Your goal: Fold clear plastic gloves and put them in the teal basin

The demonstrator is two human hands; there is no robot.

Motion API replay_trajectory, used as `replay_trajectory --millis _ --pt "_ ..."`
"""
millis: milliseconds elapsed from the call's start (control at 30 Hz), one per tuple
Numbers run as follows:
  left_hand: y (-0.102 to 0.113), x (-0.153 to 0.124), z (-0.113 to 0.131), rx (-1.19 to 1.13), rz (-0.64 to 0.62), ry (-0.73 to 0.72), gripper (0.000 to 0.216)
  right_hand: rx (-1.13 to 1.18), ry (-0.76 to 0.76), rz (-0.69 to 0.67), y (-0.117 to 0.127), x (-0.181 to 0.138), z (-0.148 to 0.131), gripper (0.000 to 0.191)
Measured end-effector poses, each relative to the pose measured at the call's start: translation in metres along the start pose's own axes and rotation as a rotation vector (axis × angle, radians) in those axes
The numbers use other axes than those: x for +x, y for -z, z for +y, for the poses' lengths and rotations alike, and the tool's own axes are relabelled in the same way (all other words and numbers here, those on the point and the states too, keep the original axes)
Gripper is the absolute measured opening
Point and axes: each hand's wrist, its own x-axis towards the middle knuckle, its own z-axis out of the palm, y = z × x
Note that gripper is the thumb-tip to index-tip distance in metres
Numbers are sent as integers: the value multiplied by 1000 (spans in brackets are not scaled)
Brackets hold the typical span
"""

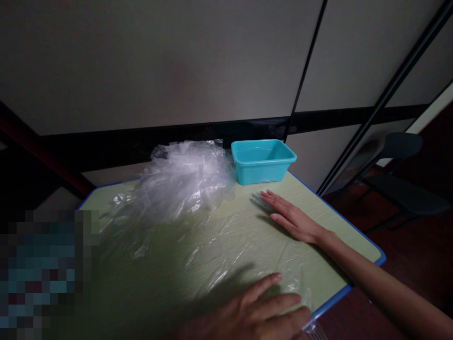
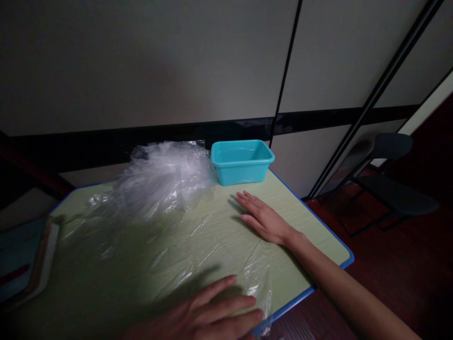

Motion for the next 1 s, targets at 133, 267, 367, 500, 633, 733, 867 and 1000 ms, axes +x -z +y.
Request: replay_trajectory --millis 133,267,367,500,633,733,867,1000 --pt "-6 -4 -15 -27 46 172 16 25 14 50 2 0 -2 42" --pt "-6 -10 -30 -14 126 362 19 33 -23 131 3 1 -4 31" --pt "-4 -18 -36 17 167 434 21 34 -27 148 3 2 -5 26" --pt "-5 -32 -37 18 245 483 19 18 -23 167 3 1 -6 23" --pt "-9 -40 -39 -16 323 545 17 -13 -28 190 3 1 -9 22" --pt "-10 -41 -41 -43 339 575 18 -33 -18 169 4 1 -13 21" --pt "-10 -40 -39 -54 319 582 19 -26 -43 197 5 0 -14 19" --pt "-10 -40 -37 -48 296 566 19 -6 -54 220 5 -1 -13 17"
